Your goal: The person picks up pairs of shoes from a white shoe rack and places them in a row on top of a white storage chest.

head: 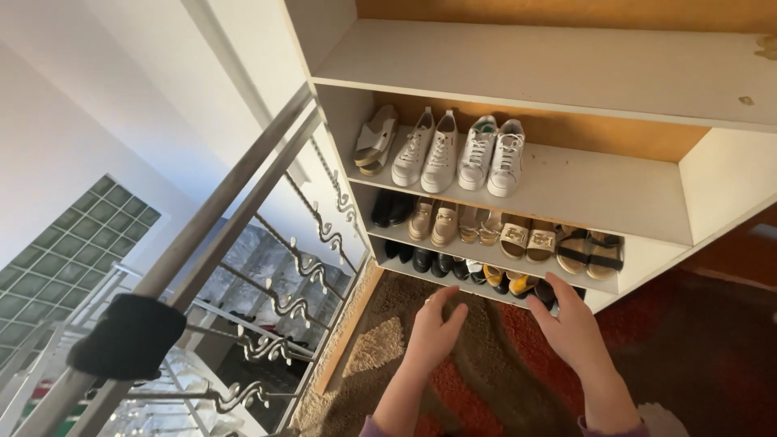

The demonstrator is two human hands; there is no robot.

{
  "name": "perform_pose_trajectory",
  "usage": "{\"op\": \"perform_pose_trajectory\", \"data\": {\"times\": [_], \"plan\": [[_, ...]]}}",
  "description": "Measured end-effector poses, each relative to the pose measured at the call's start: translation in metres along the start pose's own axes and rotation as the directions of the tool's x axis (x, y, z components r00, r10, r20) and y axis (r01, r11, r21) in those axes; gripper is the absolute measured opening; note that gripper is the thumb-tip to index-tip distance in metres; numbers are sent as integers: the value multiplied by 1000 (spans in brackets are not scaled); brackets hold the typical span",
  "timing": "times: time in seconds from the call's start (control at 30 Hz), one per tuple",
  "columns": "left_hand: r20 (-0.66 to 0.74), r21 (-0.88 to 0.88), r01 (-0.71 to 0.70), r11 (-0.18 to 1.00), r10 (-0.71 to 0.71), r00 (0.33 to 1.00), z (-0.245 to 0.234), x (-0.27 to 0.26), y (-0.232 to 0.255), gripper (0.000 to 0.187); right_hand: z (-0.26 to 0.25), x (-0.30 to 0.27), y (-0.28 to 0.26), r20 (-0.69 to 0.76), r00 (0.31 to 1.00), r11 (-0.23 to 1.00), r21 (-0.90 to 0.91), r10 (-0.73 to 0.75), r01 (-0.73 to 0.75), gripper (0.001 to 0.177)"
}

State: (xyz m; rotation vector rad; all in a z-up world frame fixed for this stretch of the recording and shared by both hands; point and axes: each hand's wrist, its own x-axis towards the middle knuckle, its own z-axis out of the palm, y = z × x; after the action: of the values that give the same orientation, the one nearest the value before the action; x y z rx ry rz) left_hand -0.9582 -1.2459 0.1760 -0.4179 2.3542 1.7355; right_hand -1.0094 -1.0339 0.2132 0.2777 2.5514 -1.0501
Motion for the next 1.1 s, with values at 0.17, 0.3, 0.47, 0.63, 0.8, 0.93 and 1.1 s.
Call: {"op": "perform_pose_trajectory", "data": {"times": [0.17, 0.3, 0.47, 0.63, 0.8, 0.93, 1.1], "plan": [[-11, -254, -30, 967, 28, 1000, 8, 74, -28, 51, 21, 55, 15, -80, 995, 992, 104, -61, 69, 72], [-39, -413, -23, 911, 8, 999, 15, 147, -40, 51, 30, 108, 9, -113, 993, 971, 231, -40, 66, 78], [-104, -490, -11, 872, -45, 994, 29, 231, -44, 54, 51, 207, 19, -117, 993, 940, 336, -13, 51, 81], [-155, -514, 20, 857, -116, 981, 46, 307, -62, 52, 63, 285, 13, -133, 991, 898, 436, 10, 49, 75], [-38, -757, 146, 637, -267, 963, 64, 383, -55, 78, 81, 401, 36, 48, 988, 562, 818, 148, -124, 73], [4, -817, 181, 547, -308, 951, 91, 462, -85, 84, 86, 451, 34, 148, 972, 417, 884, 182, -213, 74], [10, -912, 165, 376, -383, 924, 115, 519, -112, 94, 104, 513, 55, 265, 943, 280, 907, 202, -315, 69]]}}
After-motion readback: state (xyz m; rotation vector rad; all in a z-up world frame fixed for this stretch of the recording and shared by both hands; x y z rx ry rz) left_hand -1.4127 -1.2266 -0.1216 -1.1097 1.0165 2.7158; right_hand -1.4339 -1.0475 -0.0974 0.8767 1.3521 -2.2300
